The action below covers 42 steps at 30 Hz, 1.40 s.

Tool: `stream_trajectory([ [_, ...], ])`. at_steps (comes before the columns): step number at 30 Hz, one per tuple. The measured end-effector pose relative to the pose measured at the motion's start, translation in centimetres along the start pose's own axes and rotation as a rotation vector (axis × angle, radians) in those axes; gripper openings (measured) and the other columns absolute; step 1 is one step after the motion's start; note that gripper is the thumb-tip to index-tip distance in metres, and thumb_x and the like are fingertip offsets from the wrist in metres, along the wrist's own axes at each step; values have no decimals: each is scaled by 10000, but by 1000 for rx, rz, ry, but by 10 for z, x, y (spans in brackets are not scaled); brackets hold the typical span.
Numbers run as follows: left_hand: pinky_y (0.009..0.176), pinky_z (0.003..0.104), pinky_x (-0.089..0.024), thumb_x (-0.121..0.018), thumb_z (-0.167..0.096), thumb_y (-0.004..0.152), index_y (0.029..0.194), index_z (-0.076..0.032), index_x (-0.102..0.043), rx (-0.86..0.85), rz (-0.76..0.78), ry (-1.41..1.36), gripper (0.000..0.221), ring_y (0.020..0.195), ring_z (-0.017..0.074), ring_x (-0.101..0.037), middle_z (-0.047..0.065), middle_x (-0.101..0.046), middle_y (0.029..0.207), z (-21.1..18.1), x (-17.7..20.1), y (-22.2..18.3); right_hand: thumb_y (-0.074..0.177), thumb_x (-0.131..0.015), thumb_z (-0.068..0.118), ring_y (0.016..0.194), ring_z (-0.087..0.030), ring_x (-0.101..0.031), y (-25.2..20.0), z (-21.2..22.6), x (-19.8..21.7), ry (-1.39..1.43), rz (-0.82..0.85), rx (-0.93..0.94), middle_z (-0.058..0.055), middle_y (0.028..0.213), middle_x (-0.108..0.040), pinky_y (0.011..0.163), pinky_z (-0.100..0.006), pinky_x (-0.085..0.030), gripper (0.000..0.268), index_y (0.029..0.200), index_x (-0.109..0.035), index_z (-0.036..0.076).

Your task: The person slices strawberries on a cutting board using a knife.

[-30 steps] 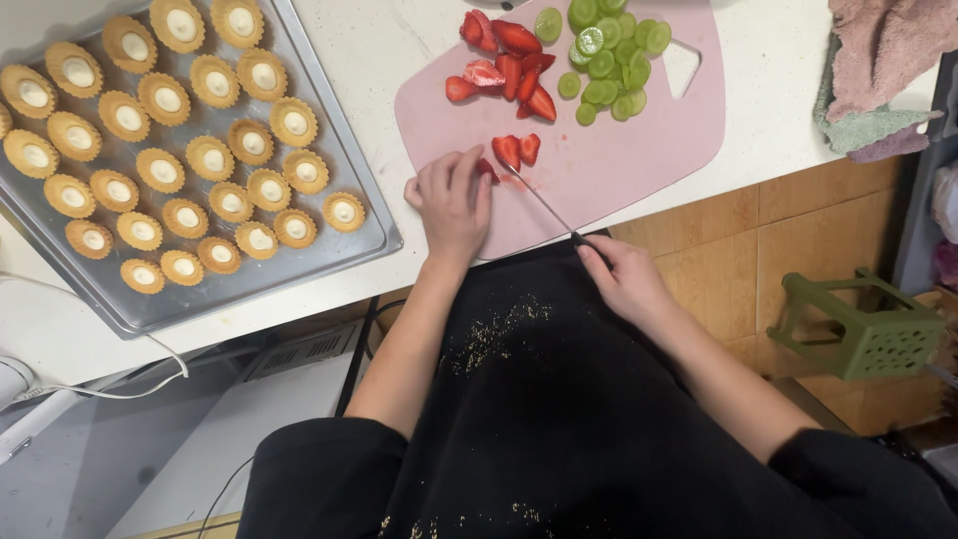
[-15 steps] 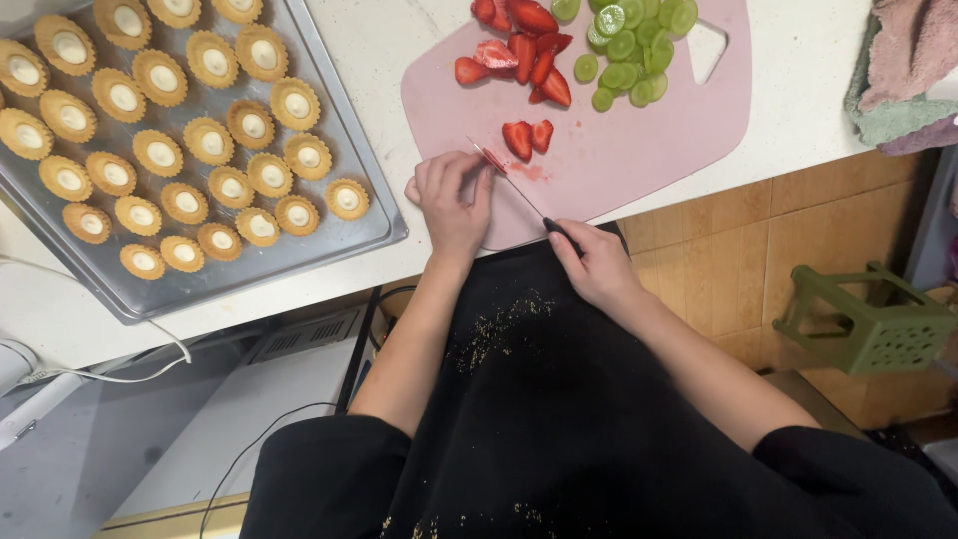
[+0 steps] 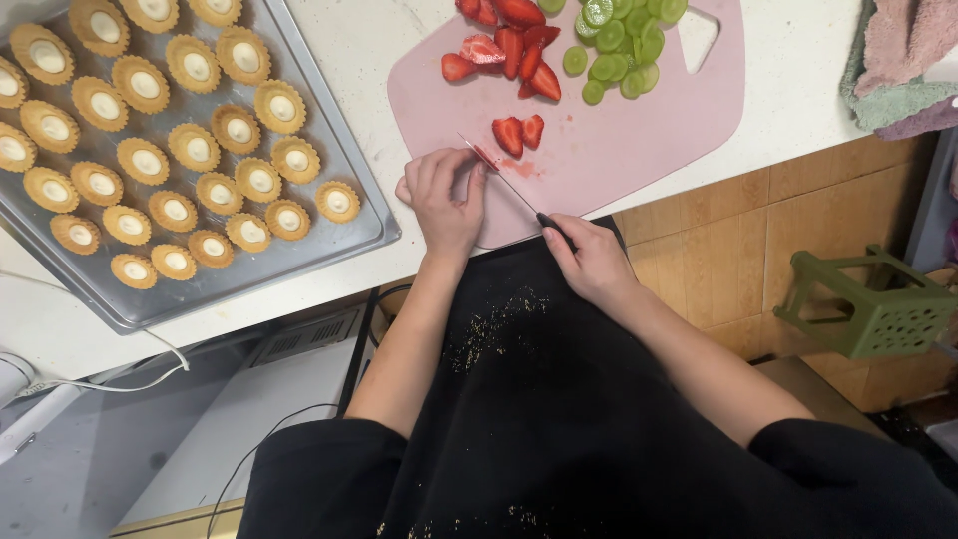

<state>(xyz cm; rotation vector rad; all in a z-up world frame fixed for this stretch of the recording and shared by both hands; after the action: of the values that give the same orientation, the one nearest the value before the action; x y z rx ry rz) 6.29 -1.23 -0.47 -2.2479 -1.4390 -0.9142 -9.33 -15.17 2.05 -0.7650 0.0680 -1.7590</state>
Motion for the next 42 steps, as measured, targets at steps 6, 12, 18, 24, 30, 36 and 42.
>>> stream_trajectory([
  [6, 1015, 373, -311, -791, -231, 918, 1065, -129, -716, -2, -3, 3, 194, 1095, 217, -571, 5, -678, 1067, 0, 0, 0, 1032, -621, 172, 846, -338, -708, 1, 3, 0, 3, 1, 7, -204, 990, -717, 743, -369, -543, 255, 1184, -673, -26],
  [12, 1003, 374, -311, -800, -226, 906, 1036, -131, -718, 4, -6, -15, 181, 1084, 213, -571, -4, -684, 1036, 1, 1, 1, 1040, -621, 176, 885, -354, -709, 9, 3, -4, -34, -21, 56, -209, 1021, -719, 774, -374, -549, 245, 1171, -679, -22],
  [18, 991, 371, -315, -807, -223, 904, 1013, -133, -727, 5, -24, -18, 162, 1069, 208, -580, -8, -685, 1014, 0, 1, 1, 1022, -617, 176, 819, -334, -713, 4, -3, -7, -5, 4, -41, -199, 956, -718, 736, -369, -548, 244, 1161, -686, -12],
  [24, 986, 373, -316, -806, -208, 899, 999, -128, -734, -3, -40, -24, 147, 1054, 206, -582, -9, -690, 992, -1, 2, 2, 1036, -627, 171, 820, -337, -704, 11, 2, -9, -22, -39, 29, -209, 952, -711, 732, -361, -544, 236, 1169, -682, -16],
  [30, 976, 372, -314, -814, -199, 896, 990, -124, -734, -5, -39, -28, 144, 1038, 206, -578, -8, -683, 975, 0, 2, 1, 1014, -620, 194, 759, -343, -696, 3, -5, -11, -17, 16, -123, -208, 903, -704, 700, -381, -539, 255, 1172, -687, 5],
  [36, 971, 372, -311, -815, -200, 891, 967, -124, -731, -4, -41, -23, 137, 1032, 205, -580, -9, -683, 968, 1, 1, 1, 1022, -621, 195, 850, -381, -696, 7, -3, -11, -53, -17, -42, -219, 955, -707, 750, -401, -541, 250, 1162, -681, -4],
  [42, 973, 370, -313, -817, -208, 895, 972, -123, -734, 4, -41, -28, 142, 1029, 201, -581, -7, -685, 970, 3, -1, 0, 1026, -620, 192, 874, -403, -687, 10, 2, -9, -66, -12, -14, -219, 967, -705, 757, -423, -543, 233, 1146, -681, 2],
])
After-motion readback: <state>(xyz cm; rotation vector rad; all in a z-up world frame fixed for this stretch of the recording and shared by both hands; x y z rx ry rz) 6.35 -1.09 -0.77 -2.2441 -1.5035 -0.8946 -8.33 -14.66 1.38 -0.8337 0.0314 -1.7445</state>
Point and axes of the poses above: each hand's wrist, its own y-axis towards the middle knuckle, its own x-axis out of the back of the hand, z = x × y, the point moved 7 cm from there along y, towards the middle knuckle
